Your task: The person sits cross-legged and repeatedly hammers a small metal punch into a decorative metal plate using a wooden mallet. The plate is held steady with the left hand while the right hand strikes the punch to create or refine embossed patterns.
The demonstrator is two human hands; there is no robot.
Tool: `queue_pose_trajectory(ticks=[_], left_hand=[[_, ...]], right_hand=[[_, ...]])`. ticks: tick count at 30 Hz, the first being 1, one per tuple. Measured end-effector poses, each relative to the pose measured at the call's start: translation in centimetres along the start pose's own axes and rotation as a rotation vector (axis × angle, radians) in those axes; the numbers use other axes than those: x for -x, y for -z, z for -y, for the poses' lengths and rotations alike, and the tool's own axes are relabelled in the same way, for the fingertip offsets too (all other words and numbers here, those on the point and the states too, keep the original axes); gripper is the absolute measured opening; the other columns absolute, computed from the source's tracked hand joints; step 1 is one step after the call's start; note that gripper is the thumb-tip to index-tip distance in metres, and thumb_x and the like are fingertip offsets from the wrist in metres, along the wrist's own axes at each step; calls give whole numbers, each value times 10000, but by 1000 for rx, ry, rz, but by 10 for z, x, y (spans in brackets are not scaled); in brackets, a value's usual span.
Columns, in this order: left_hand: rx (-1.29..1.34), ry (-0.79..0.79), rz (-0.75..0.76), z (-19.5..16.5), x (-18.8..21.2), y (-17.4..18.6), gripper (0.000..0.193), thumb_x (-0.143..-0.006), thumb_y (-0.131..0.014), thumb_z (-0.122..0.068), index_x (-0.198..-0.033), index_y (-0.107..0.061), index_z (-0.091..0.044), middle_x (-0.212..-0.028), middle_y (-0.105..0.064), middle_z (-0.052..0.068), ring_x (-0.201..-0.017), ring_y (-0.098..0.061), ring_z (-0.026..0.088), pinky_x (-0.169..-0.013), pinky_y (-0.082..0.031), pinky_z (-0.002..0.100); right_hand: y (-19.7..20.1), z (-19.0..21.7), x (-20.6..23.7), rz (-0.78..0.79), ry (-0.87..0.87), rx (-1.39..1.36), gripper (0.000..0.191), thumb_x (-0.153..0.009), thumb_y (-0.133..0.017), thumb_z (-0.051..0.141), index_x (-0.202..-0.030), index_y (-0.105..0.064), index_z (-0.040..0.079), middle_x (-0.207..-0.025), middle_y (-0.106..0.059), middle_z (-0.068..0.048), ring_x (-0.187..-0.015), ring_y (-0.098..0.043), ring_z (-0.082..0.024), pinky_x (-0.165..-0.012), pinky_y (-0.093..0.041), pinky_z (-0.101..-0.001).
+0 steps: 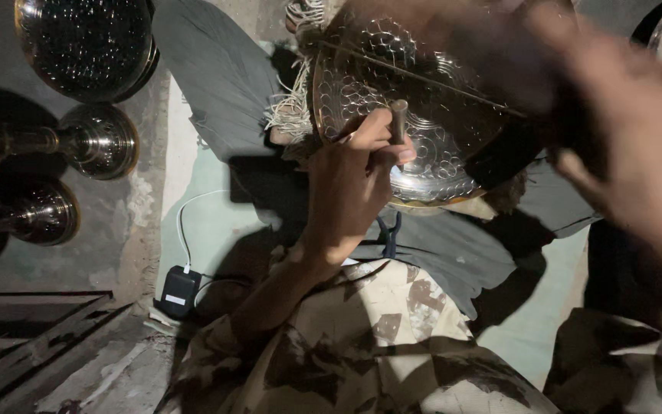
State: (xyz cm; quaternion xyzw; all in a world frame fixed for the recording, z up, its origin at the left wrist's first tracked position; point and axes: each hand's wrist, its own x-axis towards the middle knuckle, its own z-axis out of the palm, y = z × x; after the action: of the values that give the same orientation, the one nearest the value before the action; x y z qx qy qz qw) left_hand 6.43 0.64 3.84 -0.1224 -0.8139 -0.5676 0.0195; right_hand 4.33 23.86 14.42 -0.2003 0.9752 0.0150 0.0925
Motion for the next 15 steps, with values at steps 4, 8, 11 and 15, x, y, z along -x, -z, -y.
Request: queue_pose_trajectory(ticks=[4,8,11,15], left_hand=[[-100,-116,-20,6,-6,-5,85,-994,-667,-56,-1053,-633,-5,-820,-759,104,-726,-769,189,-597,-567,305],[-94,-205,19,10,-12,-4,119,-965,-687,10,-1074,-640,-4,-839,-761,113,-750,-784,174,-596,-595,271],[-75,-276,97,12,-17,1,126,-954,-695,19,-1072,-653,16,-855,-755,116,-820,-799,185,-631,-616,266],[-157,-499,177,15,-32,4,85,-950,-708,0,-914,-639,-33,-825,-756,75,-794,-787,185,-668,-621,282]], right_hand=[[6,6,10,46,-19,26,1000,-757,-736,6,-1635,-356,302,-1005,-677,-106,-615,-685,-234,-596,-590,-357],[-1,11,27,107,-129,319,982,-821,-766,121,-1648,-302,378,-993,-675,-31,-523,-645,-176,-517,-551,-305],[-12,9,33,188,-143,346,1091,-762,-815,238,-1652,-212,418,-961,-654,-25,-528,-627,-167,-525,-523,-304],[-28,11,36,-97,-114,103,1011,-774,-822,175,-1623,-298,336,-1007,-673,-60,-523,-602,-197,-477,-448,-350]])
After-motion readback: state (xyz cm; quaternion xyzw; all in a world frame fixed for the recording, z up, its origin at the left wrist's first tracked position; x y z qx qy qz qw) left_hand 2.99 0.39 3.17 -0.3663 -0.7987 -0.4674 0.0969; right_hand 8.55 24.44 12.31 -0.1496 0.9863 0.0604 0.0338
